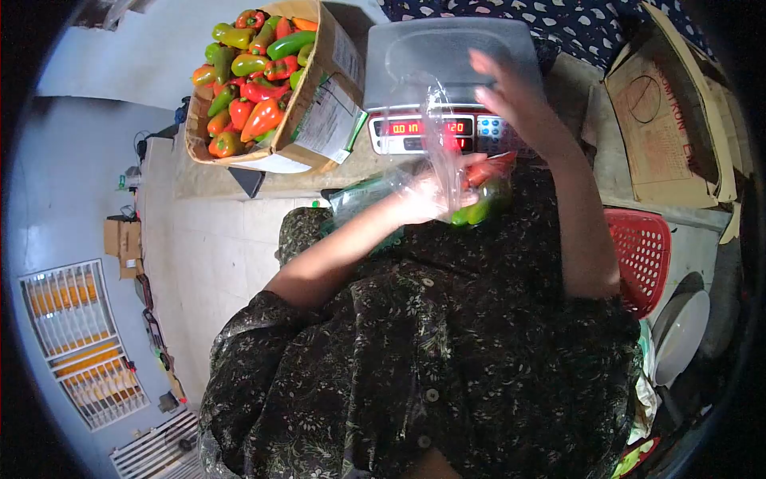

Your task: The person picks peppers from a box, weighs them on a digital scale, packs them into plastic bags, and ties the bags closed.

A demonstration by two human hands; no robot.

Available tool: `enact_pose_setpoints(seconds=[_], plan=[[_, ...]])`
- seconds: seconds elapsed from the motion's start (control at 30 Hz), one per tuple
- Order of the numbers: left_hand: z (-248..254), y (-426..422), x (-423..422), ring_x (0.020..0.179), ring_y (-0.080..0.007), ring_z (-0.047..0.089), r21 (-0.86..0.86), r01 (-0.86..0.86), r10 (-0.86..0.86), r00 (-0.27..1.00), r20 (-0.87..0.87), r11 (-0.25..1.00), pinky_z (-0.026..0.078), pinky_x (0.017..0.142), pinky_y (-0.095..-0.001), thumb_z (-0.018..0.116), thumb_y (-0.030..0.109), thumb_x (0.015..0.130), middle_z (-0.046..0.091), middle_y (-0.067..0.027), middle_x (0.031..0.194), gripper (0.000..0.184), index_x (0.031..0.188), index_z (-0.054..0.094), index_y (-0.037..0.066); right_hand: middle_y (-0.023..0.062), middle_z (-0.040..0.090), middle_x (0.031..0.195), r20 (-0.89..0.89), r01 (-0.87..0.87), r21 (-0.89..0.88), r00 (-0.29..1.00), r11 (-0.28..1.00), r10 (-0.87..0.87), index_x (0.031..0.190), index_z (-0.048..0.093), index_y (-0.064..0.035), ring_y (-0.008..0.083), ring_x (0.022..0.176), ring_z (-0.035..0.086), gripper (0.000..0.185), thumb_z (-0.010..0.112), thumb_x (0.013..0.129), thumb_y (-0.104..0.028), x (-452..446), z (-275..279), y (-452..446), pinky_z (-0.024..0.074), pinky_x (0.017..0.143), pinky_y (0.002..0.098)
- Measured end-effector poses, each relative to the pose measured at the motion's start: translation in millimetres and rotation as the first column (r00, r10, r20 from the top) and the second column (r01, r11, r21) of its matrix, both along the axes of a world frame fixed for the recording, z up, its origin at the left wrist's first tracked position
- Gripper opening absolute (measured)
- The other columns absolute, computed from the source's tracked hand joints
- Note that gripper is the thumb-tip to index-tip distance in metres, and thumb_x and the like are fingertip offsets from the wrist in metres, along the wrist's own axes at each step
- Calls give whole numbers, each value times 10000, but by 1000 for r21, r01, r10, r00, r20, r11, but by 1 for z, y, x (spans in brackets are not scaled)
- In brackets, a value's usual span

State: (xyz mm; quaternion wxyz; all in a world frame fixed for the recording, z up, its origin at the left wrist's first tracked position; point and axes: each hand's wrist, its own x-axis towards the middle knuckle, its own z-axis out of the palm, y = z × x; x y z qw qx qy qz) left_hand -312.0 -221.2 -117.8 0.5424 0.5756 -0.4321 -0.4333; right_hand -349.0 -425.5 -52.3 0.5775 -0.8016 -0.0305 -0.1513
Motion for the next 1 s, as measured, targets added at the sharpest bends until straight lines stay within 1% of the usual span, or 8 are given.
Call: enact_pose_setpoints(seconds=[0.03,0.07,0.2,0.37,0.5,0.67,0.87,1.0], plan=[[-8,-1,-4,1234,-236,441,-94,-46,31,987,-159,994,344,1049,-365,593,288,904,448,-139,1339,634,1409,297,42,164,496,1288,-175,6,12,985,1000,-4,1357,372,-19,230,1145,512,556,555,919,-309,-11,-17,-6,429,953,345],[3,-3,-6,1225,-239,451,-52,-64,66,997,37,997,355,1039,-370,493,287,956,443,-135,1339,535,1394,311,38,159,498,1289,-195,-67,-10,979,998,64,1344,386,-6,226,1146,511,544,537,929,-324,-23,-43,-8,414,968,347],[6,-11,-7,1007,-218,586,-146,-225,236,970,62,963,474,879,-351,402,262,989,577,-149,1146,350,1189,508,-4,118,461,1351,-424,-247,-36,881,968,210,1336,433,-22,201,1252,418,544,440,959,-414,-55,-51,-12,287,1068,346],[10,-29,12,841,-181,595,-108,-471,477,878,43,875,467,790,-325,425,281,989,633,-98,883,324,973,590,3,109,555,1219,-435,-241,246,838,939,329,1244,500,2,179,1123,506,526,510,928,-418,-56,-40,2,389,981,347],[64,-41,19,860,-175,601,-3,-290,283,932,227,957,475,785,-303,451,182,959,629,-101,907,230,980,591,1,121,560,1205,-513,-422,364,653,830,557,1244,500,-4,193,1110,517,588,580,873,-453,-45,-29,6,400,972,350],[66,-64,14,846,-139,582,53,-88,59,910,409,995,473,774,-285,526,209,912,616,-68,884,213,970,584,12,143,555,1215,-372,-476,323,731,818,572,1253,490,-4,220,1135,514,612,645,833,-422,-45,-29,40,400,975,354],[68,-51,18,986,-123,531,15,-173,169,975,145,985,420,873,-269,536,255,932,581,-50,1028,298,1105,540,13,122,619,1081,-402,-394,457,708,797,581,1204,532,-14,196,1003,578,559,644,838,-422,-47,-41,35,444,903,340],[49,-22,10,988,-90,501,75,-293,299,951,-85,953,389,892,-248,500,190,949,562,-10,1028,241,1123,521,25,106,625,1019,-641,-144,482,614,864,460,1184,552,-15,151,919,580,566,504,904,-505,-47,-37,31,461,802,282]])
